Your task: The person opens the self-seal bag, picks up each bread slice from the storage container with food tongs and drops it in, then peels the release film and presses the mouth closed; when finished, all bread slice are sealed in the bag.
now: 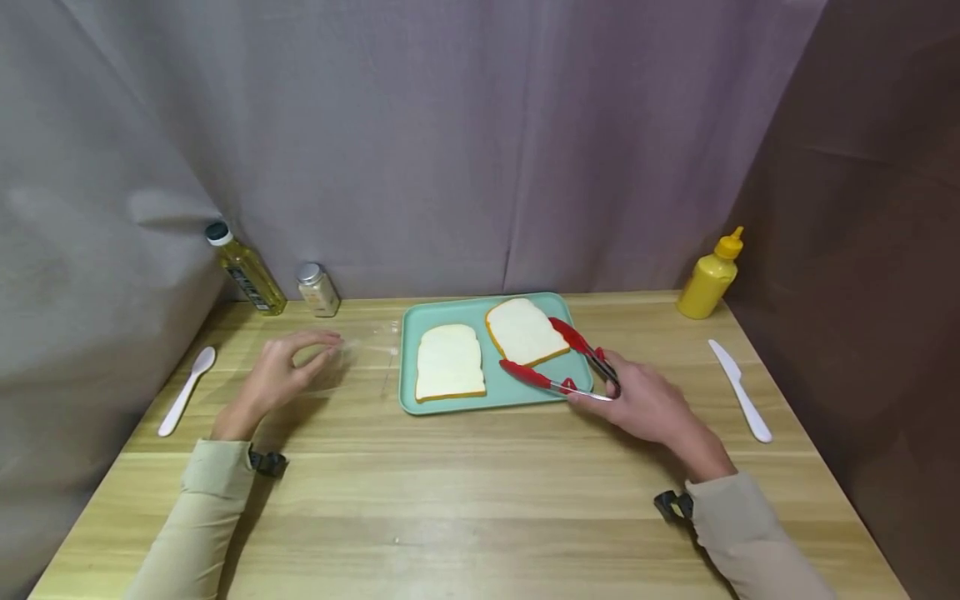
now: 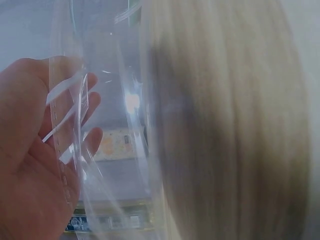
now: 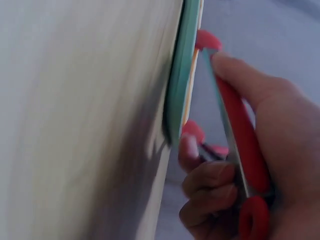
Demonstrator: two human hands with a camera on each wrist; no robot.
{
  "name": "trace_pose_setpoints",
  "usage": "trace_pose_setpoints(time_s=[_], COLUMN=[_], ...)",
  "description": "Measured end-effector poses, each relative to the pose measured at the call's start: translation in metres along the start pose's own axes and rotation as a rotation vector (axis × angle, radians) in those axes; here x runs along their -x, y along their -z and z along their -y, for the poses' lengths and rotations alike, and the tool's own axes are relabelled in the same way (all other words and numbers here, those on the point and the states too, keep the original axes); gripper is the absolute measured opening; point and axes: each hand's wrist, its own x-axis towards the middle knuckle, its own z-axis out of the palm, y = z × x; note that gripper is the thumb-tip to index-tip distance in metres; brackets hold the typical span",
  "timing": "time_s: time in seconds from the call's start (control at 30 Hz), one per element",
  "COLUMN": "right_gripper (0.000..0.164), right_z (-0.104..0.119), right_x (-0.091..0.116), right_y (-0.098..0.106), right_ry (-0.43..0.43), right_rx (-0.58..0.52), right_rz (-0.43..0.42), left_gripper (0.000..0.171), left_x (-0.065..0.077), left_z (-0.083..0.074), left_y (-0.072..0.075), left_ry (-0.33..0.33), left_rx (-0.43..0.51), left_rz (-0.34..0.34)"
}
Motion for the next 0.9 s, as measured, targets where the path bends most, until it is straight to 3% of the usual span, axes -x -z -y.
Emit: trace_pose_setpoints(time_s=[0.23, 0.57, 0.9], right_gripper=[0.091, 0.111, 0.111], right_z=[0.016, 0.03, 0.037], right_x=[0.004, 0.008, 0.003], right_y=[-0.003, 0.0, -0.016], right_ry=[-0.046, -0.034, -0.057], right_rx=[0.017, 0.045, 0.0], right_rz=[-0.012, -0.013, -0.03], left_gripper=[0.022, 0.021, 0.018], left_x=[0.0, 0.003, -0.003], left_z=[0.0, 0.0, 0.007], left_y=[-0.002, -0.008, -0.005], left_ry=[0.002, -0.003, -0.027], left_rx=[-0.006, 0.01, -0.019], left_rz=[0.01, 0.003, -0.009])
